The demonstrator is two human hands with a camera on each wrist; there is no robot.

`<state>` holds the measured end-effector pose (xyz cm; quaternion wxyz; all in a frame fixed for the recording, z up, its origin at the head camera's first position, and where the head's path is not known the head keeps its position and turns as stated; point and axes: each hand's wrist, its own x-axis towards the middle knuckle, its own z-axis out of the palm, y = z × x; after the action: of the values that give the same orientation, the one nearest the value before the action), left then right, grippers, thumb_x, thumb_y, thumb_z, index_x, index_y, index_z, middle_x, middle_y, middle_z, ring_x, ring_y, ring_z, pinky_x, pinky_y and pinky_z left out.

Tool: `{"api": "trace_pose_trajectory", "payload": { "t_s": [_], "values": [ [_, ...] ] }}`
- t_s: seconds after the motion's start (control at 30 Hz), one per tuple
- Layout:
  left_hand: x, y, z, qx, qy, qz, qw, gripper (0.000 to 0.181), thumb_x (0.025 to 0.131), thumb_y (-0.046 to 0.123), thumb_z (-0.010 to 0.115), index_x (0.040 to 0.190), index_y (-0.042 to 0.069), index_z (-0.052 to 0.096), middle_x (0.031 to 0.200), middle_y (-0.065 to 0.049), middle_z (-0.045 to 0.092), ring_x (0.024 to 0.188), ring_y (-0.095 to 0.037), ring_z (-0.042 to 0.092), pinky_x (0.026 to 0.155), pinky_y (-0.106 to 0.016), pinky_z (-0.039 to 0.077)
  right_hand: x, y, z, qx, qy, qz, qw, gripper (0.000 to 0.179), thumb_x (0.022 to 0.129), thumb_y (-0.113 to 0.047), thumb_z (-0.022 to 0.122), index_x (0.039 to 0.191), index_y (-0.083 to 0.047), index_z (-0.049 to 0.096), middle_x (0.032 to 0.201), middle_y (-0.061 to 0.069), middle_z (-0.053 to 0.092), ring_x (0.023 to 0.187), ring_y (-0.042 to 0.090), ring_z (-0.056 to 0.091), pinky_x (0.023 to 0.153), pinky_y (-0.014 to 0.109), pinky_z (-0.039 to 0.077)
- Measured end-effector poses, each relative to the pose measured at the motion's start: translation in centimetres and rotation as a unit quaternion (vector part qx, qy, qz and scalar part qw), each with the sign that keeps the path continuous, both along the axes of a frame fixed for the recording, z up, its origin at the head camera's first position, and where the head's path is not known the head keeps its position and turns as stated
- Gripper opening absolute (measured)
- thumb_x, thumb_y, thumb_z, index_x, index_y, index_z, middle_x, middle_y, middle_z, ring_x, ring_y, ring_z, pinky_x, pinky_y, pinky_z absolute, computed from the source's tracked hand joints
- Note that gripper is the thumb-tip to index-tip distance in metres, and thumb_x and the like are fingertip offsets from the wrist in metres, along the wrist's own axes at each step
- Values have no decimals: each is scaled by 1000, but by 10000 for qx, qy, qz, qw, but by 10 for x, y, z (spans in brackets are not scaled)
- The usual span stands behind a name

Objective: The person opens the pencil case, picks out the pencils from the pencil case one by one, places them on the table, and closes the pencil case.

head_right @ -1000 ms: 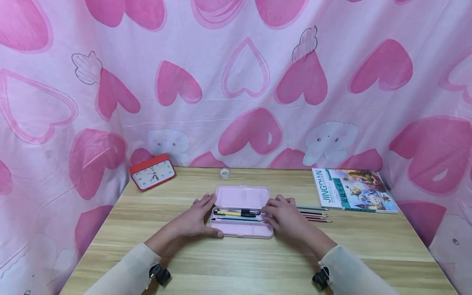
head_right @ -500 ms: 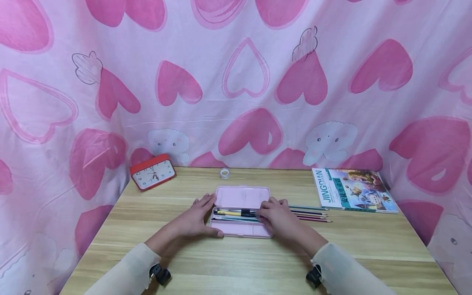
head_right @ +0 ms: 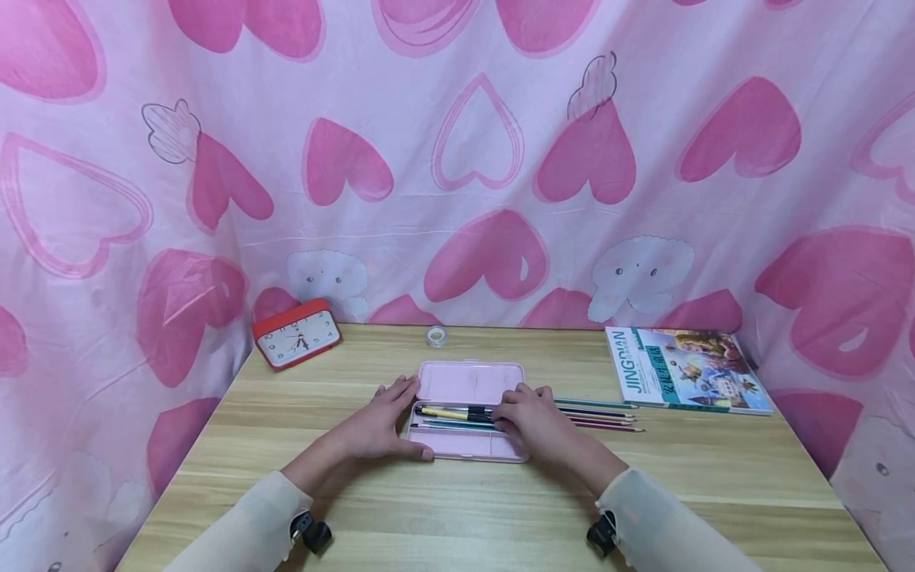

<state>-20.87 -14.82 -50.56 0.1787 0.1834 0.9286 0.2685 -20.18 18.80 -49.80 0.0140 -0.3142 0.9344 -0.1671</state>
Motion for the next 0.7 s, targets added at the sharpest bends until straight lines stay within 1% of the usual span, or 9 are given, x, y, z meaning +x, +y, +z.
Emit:
{"api": "trace_pose_trajectory", "payload": {
  "t_s": [0.13, 0.33, 0.5, 0.6, 0.7],
  "values": [
    [0, 0, 0, -8, -14, 17, 10000, 139, 76, 75, 91, 179, 16, 19, 188, -4, 16, 176, -30, 7, 143, -59, 8, 0, 0, 0, -57, 7, 55, 10000, 15, 103, -19, 80, 115, -28, 85, 107, -15, 74, 103, 10, 56, 94, 45, 44],
    [-1, 0, -1, -7, 18, 21, 10000, 139, 75, 76, 91, 178, 16, 20, 188, -5, 16, 176, -31, 7, 143, -59, 8, 1, -2, -1, -33, 32, 9, 10000, 14, 103, -19, 80, 113, -27, 85, 106, -14, 73, 102, 10, 56, 93, 44, 43],
    [-1, 0, -2, 0, -17, 38, 10000, 139, 75, 77, 90, 178, 17, 20, 188, -4, 15, 176, -30, 5, 143, -58, 6, 1, -6, -1, -20, -109, -90, 9999, 15, 103, -17, 80, 113, -26, 85, 106, -13, 73, 101, 11, 56, 90, 41, 40],
    [-1, 0, -2, 3, -26, 37, 10000, 139, 75, 76, 91, 178, 17, 20, 188, -4, 15, 176, -29, 6, 143, -58, 6, 1, -7, -1, -44, -230, -162, 9996, 16, 102, -16, 80, 114, -25, 85, 106, -12, 73, 102, 12, 55, 89, 39, 39],
    [0, 1, 0, 41, -8, 41, 10000, 138, 76, 74, 91, 178, 15, 21, 188, -6, 16, 176, -31, 7, 143, -59, 8, 1, -8, 0, -63, -356, -225, 9991, 16, 102, -15, 81, 114, -25, 85, 106, -13, 72, 101, 12, 55, 88, 39, 40]
  ]
}}
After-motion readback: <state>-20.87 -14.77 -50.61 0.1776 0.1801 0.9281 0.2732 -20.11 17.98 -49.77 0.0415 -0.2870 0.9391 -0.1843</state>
